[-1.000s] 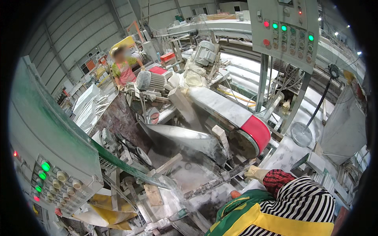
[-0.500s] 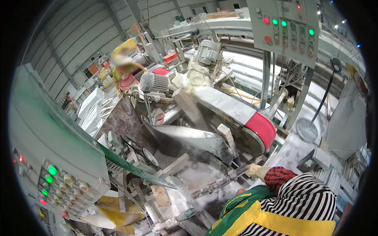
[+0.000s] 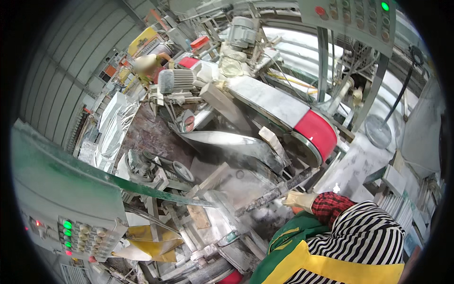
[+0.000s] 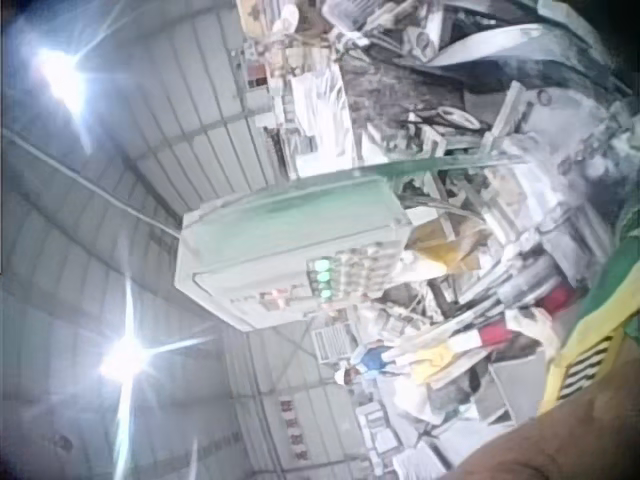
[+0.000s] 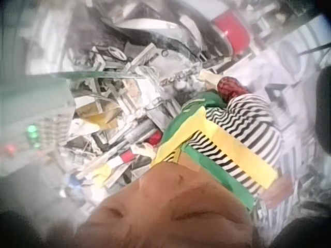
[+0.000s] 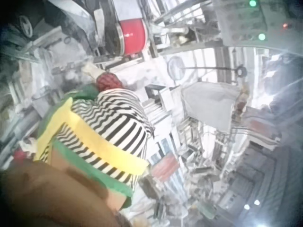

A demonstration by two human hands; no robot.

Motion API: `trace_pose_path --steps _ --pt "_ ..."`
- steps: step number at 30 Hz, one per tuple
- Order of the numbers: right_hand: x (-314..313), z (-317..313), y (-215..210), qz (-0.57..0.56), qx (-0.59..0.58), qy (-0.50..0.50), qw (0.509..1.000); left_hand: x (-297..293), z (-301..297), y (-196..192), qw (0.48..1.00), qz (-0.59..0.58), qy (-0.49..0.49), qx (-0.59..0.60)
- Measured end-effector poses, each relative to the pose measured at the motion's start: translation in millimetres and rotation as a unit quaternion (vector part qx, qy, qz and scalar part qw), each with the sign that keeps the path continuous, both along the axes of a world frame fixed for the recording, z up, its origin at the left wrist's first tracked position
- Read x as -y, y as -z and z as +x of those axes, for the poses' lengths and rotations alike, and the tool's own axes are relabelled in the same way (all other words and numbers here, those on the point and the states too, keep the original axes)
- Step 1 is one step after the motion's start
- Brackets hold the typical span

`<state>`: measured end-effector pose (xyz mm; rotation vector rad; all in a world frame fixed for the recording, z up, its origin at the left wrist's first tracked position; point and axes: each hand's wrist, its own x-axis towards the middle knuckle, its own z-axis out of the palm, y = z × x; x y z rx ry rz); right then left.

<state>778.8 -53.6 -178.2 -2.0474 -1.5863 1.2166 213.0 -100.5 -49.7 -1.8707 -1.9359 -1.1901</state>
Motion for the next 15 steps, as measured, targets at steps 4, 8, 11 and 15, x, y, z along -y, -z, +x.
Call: trace_pose_path --steps 4,8,11,15 --pt "-19 -41 -16 -0.022 -0.296 0.11 0.949 -6 98 -64 0.966 -0.174 -0.08 0.176" --pt "-31 -77 -61 -0.042 -0.629 0.122 0.767 -59 192 -84 0.821 -0.251 0.123 0.498" --pt "-19 -100 -166 -0.039 -0.683 0.116 0.72 -66 285 -121 0.811 -0.271 0.303 0.42" --pt "-9 -77 -203 0.233 -0.547 0.209 0.777 -94 366 -105 0.846 -0.127 0.517 -0.001"
